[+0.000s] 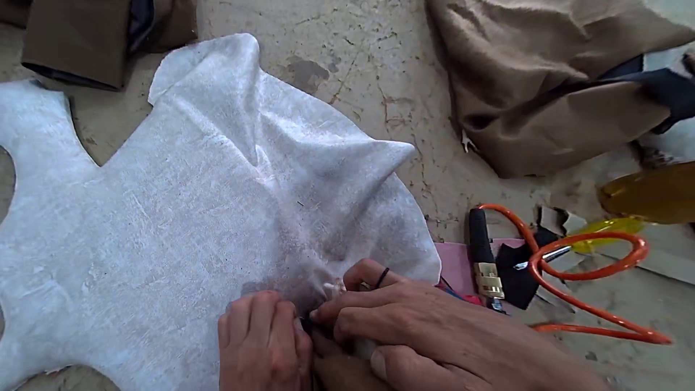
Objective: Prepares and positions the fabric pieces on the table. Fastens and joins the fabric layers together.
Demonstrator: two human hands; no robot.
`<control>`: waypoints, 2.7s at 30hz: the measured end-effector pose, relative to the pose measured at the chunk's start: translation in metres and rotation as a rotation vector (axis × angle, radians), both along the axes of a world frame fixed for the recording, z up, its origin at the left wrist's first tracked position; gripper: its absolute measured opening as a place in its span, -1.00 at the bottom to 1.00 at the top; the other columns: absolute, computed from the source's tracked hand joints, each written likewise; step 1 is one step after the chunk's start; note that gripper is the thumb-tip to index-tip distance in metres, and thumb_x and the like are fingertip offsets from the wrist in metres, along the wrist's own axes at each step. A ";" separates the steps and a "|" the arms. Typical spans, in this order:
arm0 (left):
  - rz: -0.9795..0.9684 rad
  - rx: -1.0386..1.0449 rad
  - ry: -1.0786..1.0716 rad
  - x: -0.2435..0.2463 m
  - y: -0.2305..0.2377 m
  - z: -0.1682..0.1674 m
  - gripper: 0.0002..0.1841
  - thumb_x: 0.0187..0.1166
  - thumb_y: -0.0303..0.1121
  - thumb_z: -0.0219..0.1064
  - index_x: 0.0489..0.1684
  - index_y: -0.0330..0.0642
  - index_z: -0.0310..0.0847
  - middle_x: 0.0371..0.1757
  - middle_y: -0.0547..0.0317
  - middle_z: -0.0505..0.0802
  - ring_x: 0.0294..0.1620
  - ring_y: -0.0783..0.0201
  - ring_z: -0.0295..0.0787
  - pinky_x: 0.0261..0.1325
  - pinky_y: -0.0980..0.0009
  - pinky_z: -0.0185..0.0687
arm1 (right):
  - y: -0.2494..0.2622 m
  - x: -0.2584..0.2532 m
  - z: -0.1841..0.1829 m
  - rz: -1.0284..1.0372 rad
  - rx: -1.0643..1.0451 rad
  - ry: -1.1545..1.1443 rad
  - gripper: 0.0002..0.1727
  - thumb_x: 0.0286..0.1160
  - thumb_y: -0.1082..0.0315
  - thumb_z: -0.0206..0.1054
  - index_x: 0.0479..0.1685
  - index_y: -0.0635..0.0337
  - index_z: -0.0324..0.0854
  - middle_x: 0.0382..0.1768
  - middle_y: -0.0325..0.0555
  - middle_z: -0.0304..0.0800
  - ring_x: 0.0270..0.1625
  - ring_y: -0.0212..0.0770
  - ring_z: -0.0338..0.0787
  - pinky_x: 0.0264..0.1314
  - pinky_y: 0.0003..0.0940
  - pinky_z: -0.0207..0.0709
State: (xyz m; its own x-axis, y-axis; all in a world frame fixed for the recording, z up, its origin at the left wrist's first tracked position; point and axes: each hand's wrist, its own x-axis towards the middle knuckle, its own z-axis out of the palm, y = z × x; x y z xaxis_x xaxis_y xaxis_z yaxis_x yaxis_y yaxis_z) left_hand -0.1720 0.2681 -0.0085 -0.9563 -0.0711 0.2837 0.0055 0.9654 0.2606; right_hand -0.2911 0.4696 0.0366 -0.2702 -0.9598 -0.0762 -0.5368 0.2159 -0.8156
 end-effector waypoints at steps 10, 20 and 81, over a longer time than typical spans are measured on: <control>0.405 0.717 0.044 -0.007 -0.011 0.023 -0.82 0.62 -0.39 0.28 -0.13 -0.34 0.70 -0.15 0.18 0.76 -0.14 0.46 0.68 -0.10 0.53 0.63 | -0.007 -0.007 -0.010 0.043 -0.040 -0.112 -0.45 0.70 0.07 -0.23 -0.01 0.01 0.76 -0.02 -0.30 0.86 0.40 -0.23 0.65 0.59 -0.05 0.27; -0.120 0.185 -0.112 0.003 -0.033 0.024 -0.77 0.61 -0.31 0.35 0.06 -0.16 0.85 -0.04 0.01 0.91 0.03 0.16 0.83 0.13 0.34 0.73 | -0.005 -0.007 -0.025 0.064 -0.150 -0.143 -0.43 0.72 0.04 -0.25 -0.15 -0.03 0.76 -0.21 -0.34 0.79 0.23 -0.28 0.67 0.42 -0.11 0.33; -0.031 0.399 -0.522 -0.007 -0.013 0.051 -0.83 0.45 -0.38 0.36 -0.17 -0.16 0.85 -0.40 0.25 0.89 -0.53 0.46 0.76 -0.50 0.47 0.67 | -0.001 -0.004 -0.031 0.059 -0.157 -0.091 -0.45 0.76 0.01 -0.26 -0.02 0.02 0.69 -0.07 -0.25 0.82 0.28 -0.22 0.70 0.43 -0.11 0.41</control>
State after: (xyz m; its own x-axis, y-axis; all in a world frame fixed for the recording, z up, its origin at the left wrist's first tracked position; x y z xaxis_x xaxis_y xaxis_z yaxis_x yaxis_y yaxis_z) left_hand -0.1788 0.2553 0.0424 -0.9645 -0.0453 -0.2603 -0.1925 0.7953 0.5748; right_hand -0.2954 0.4688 0.0056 -0.2120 -0.9758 0.0540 -0.4675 0.0527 -0.8824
